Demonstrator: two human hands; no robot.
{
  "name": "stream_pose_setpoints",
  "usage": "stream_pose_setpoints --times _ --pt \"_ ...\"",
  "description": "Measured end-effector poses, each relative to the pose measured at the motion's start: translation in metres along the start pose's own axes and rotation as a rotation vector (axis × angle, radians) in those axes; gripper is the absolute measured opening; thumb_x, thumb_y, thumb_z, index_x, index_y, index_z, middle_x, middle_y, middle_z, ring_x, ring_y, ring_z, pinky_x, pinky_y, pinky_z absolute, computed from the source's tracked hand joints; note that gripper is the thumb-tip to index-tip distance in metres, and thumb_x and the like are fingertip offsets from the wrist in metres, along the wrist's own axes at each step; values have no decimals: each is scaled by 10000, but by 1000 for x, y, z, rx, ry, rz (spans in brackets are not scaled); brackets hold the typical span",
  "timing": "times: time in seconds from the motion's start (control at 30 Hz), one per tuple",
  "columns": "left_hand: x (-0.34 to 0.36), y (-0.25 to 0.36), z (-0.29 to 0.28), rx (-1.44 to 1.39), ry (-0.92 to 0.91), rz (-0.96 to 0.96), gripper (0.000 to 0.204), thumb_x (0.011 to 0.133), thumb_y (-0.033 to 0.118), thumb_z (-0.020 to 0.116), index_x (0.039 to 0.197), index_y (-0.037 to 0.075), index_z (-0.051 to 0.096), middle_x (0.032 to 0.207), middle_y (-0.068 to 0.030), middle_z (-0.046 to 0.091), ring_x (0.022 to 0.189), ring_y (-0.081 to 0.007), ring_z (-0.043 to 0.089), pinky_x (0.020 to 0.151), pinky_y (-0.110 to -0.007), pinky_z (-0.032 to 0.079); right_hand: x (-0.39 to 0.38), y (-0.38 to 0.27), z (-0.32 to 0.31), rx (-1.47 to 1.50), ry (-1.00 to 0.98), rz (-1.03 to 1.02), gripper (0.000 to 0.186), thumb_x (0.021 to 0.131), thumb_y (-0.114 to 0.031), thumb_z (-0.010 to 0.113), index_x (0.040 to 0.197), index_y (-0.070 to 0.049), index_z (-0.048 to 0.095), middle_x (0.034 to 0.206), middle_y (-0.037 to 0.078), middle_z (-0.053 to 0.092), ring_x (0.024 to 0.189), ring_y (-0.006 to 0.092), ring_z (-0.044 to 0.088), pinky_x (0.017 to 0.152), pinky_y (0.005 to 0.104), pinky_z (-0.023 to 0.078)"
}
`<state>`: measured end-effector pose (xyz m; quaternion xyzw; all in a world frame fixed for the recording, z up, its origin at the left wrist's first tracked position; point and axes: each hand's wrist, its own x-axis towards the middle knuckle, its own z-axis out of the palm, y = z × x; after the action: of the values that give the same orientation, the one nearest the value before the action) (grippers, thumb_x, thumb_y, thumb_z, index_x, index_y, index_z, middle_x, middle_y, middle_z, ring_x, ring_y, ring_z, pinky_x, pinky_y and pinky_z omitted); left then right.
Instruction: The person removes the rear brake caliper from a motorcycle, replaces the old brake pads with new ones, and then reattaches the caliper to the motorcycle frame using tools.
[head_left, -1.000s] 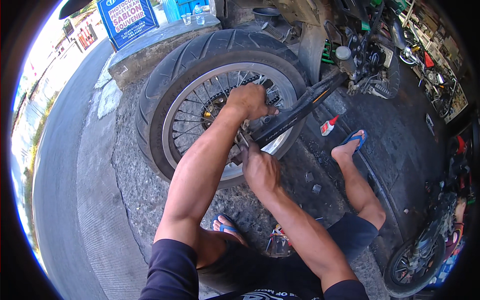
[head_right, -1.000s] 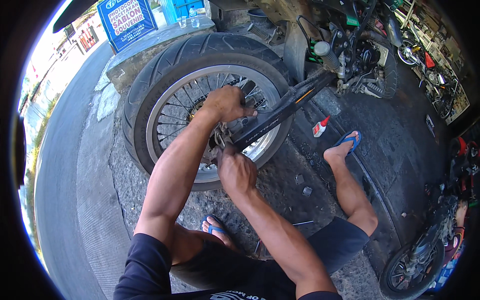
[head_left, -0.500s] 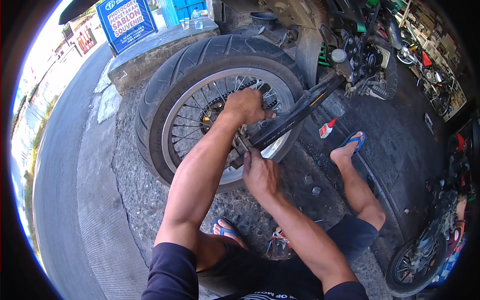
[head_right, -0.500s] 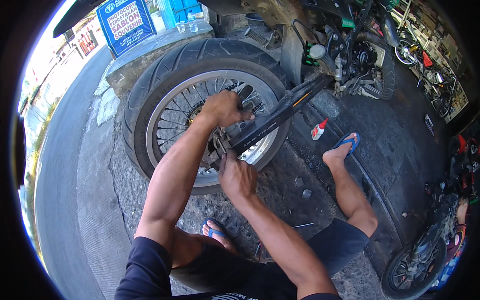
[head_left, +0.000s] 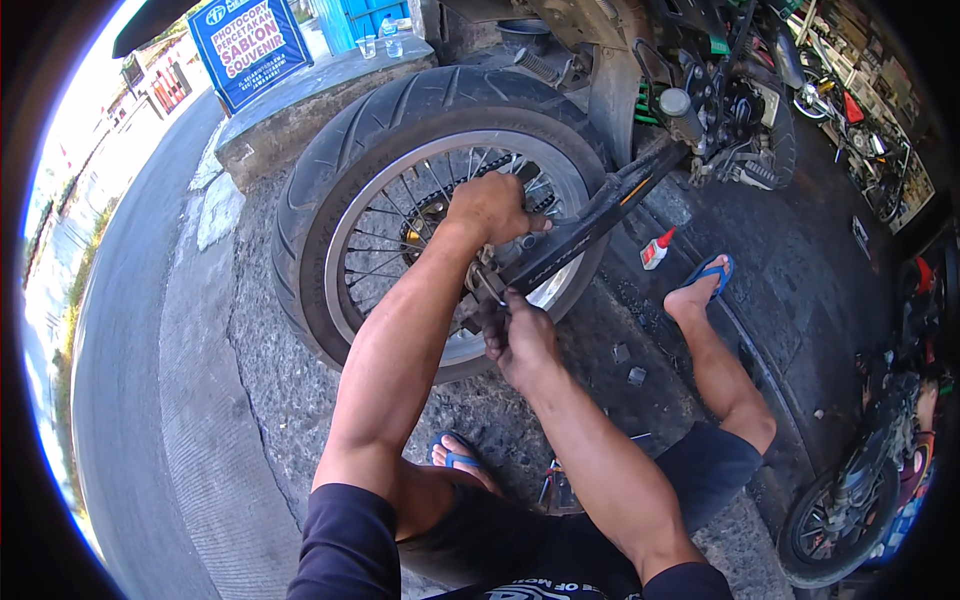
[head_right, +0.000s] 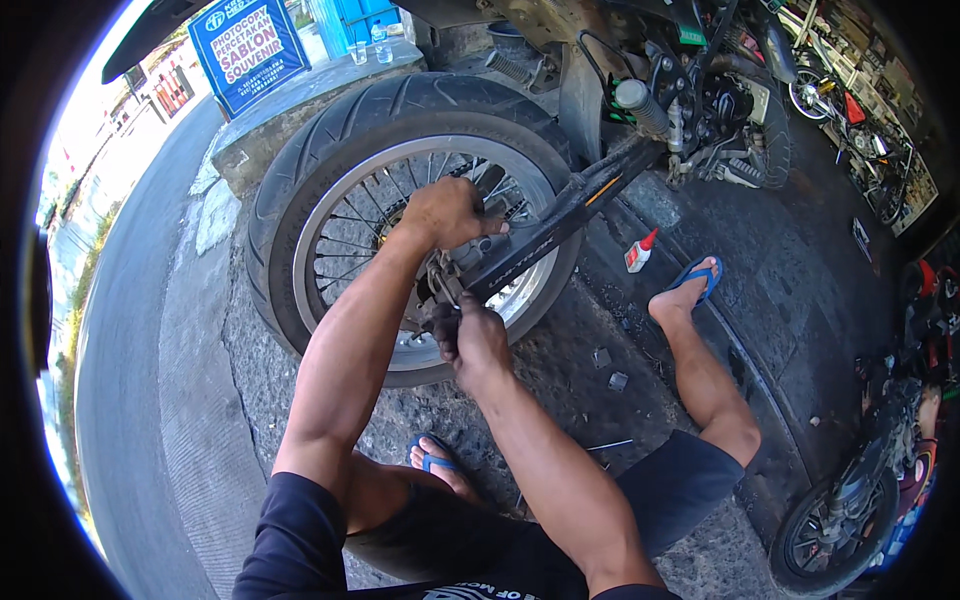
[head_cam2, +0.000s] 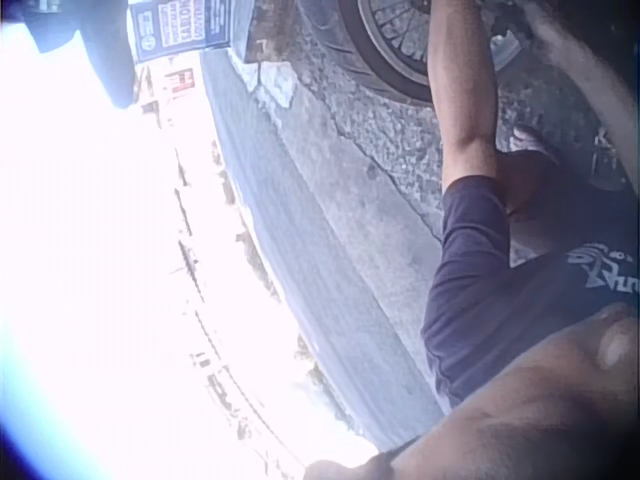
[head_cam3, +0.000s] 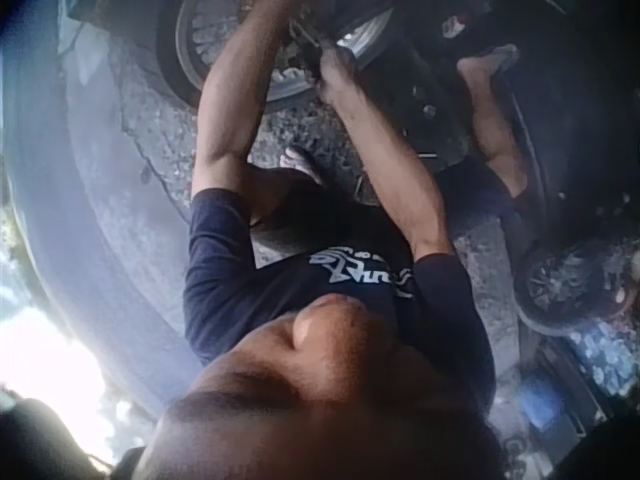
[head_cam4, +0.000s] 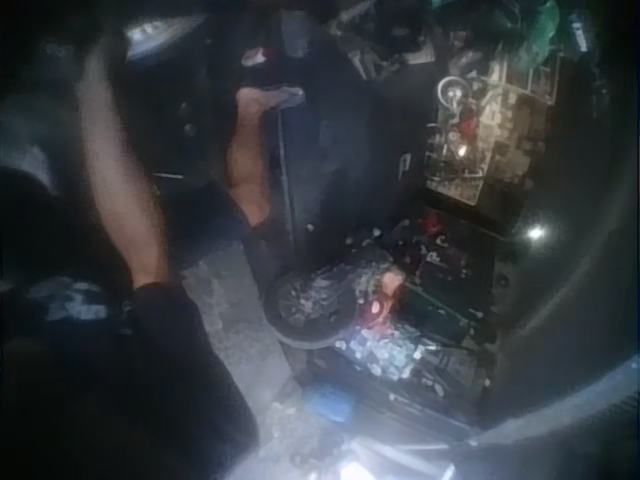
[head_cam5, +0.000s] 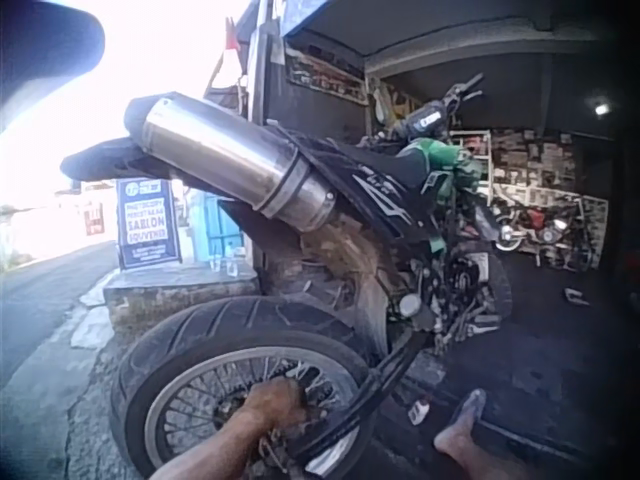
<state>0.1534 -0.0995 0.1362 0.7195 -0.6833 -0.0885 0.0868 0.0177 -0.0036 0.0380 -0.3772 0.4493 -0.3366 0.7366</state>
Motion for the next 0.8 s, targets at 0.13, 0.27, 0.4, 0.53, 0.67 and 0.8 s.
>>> stream_pose_setpoints --times 0.13,0.27,0.4,0.53,0.67,0.8 --pt "0 1 0 -9 1 -5 625 780 625 763 995 39 801 990 -232 749 993 -389 723 887 -477 562 -13 -1 -8 -823 286 -854 249 1010 -241 606 1045 -11 696 831 176 721 813 402 709 758 469 556" --pt "0 0 1 -11 6 2 617 776 615 769 998 40 801 982 -227 751 979 -387 727 880 -477 564 -18 -10 -3 -1068 194 -759 266 1021 -220 562 1098 10 671 828 188 727 825 405 712 764 477 549" --pt "-2 0 1 -21 17 11 613 769 612 772 998 44 801 975 -218 753 970 -383 730 870 -475 566 -10 -5 25 -480 117 -240 311 1040 -195 493 1204 30 631 761 195 722 761 336 726 705 421 556" --pt "-2 0 0 -32 11 0 612 762 618 773 999 54 805 977 -218 753 976 -380 729 868 -470 568 -10 1 18 -933 178 -823 376 1061 -263 500 1227 58 603 735 233 704 707 396 709 677 440 550" --pt "-2 2 -1 -45 -22 -23 607 781 613 775 999 47 800 1056 -217 748 1035 -375 720 910 -463 566 -9 -4 8 -1000 166 -654 393 1072 -317 515 1116 47 656 697 225 688 638 401 690 651 443 539" --pt "-3 4 -3 -35 -37 -26 612 787 610 777 998 35 795 1096 -217 745 1067 -373 715 934 -462 564 -12 -11 17 -295 105 -127 432 1060 -339 543 848 4 695 665 190 686 616 383 685 622 434 522"
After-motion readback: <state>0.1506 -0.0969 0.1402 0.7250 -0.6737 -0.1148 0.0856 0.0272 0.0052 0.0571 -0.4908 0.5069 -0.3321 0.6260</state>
